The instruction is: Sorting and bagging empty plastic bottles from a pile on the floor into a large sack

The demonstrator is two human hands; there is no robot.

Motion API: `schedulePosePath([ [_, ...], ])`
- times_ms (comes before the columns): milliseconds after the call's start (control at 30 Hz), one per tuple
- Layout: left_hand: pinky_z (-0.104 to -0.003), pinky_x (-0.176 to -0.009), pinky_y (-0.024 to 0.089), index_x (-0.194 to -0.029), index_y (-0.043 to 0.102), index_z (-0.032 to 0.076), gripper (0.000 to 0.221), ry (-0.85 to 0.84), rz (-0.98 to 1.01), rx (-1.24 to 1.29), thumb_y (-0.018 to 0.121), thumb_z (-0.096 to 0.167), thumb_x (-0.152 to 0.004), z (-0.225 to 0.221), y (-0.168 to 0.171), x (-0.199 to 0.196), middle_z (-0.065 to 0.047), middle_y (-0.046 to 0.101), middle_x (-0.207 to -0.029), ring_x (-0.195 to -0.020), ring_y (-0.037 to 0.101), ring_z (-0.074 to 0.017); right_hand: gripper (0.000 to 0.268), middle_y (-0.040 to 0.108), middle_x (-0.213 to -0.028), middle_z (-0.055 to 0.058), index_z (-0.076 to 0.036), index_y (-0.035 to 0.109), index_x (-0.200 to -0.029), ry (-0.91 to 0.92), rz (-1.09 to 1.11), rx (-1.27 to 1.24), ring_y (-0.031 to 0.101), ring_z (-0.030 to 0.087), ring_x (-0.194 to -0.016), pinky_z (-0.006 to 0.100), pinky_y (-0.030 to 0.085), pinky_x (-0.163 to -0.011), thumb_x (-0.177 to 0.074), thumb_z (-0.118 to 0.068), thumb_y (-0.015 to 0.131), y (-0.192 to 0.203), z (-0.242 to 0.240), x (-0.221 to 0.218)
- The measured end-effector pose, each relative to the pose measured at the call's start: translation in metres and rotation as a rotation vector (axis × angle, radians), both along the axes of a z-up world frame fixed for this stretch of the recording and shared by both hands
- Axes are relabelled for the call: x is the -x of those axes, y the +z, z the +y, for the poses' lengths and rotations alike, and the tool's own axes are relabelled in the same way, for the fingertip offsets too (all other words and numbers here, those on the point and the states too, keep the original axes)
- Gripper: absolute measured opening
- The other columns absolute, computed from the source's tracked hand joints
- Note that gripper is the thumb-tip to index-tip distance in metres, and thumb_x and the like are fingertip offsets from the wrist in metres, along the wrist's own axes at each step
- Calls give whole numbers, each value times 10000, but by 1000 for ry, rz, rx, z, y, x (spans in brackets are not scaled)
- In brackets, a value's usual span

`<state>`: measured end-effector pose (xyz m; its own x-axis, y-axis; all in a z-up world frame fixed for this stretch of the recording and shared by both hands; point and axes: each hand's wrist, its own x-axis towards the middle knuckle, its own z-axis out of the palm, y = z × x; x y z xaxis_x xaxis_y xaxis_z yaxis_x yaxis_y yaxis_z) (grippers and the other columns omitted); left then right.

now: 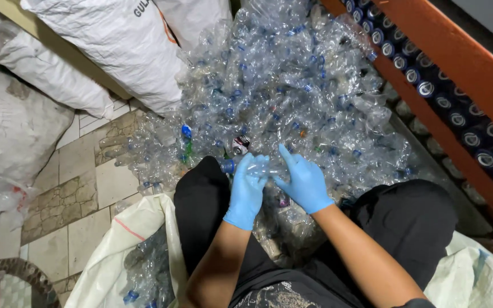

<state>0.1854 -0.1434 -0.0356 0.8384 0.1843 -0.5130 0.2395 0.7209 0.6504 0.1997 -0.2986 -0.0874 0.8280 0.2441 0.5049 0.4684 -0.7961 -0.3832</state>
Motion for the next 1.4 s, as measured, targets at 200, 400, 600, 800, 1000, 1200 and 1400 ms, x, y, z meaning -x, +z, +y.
schedulePosePath([
  [200,-361,-977,527,-977,784,63,196,-180,-431,-592,747,208,-851,3,25,0,-129,747,-1055,-1092,684,-238,359,748,-794,75,-120,747,-947,252,939,-789,714,225,-656,350,567,-596,-658,-257,908,26,14,15],
  [400,-389,-855,605,-1010,635,8,233,-556,-651,-287,699,181,-870,12,46,1,-257,753,-1090,-1020,739,-287,163,624,-659,344,24,640,-965,845,1534,-1548,421,149,-293,286,356,-353,-843,-83,649,-69,27,29],
  [600,-376,-438,548,-1047,565,63,199,-366,-433,-80,686,149,-915,32,-33,-30,-155,609,-666,-538,638,-261,170,672,-739,186,-36,670,-1067,707,1458,-1638,542,158,-384,262,427,-389,-908,-83,635,-35,35,30],
  [800,-304,-540,496,-854,590,47,124,168,-472,-520,666,124,-913,38,-7,-49,-107,527,-474,-451,572,-213,759,572,-1425,148,-140,468,-1528,459,654,-774,544,303,-1283,440,429,-1077,-853,-305,774,-3,22,23],
  [1000,-254,-670,468,-779,513,124,223,444,-292,-465,645,146,-958,-3,2,-37,-53,569,-526,-545,551,-143,972,466,-1524,142,-160,402,-1568,148,-76,50,457,343,-1396,465,413,-1044,-711,-350,819,-17,39,17],
  [1200,-279,-733,576,-860,576,87,227,408,-57,6,789,156,-898,-20,-52,-34,-64,664,-785,-719,665,-158,563,601,-1058,0,-191,594,-1211,58,-143,217,643,227,-840,387,462,-724,-710,-347,798,-78,15,-33],
  [1400,-407,-884,596,-950,663,35,171,145,-184,-323,771,101,-835,-16,-18,-17,-133,687,-917,-885,716,-223,382,669,-778,-11,-238,677,-916,90,184,65,704,265,-712,415,542,-654,-689,-517,806,-74,27,-25],
])
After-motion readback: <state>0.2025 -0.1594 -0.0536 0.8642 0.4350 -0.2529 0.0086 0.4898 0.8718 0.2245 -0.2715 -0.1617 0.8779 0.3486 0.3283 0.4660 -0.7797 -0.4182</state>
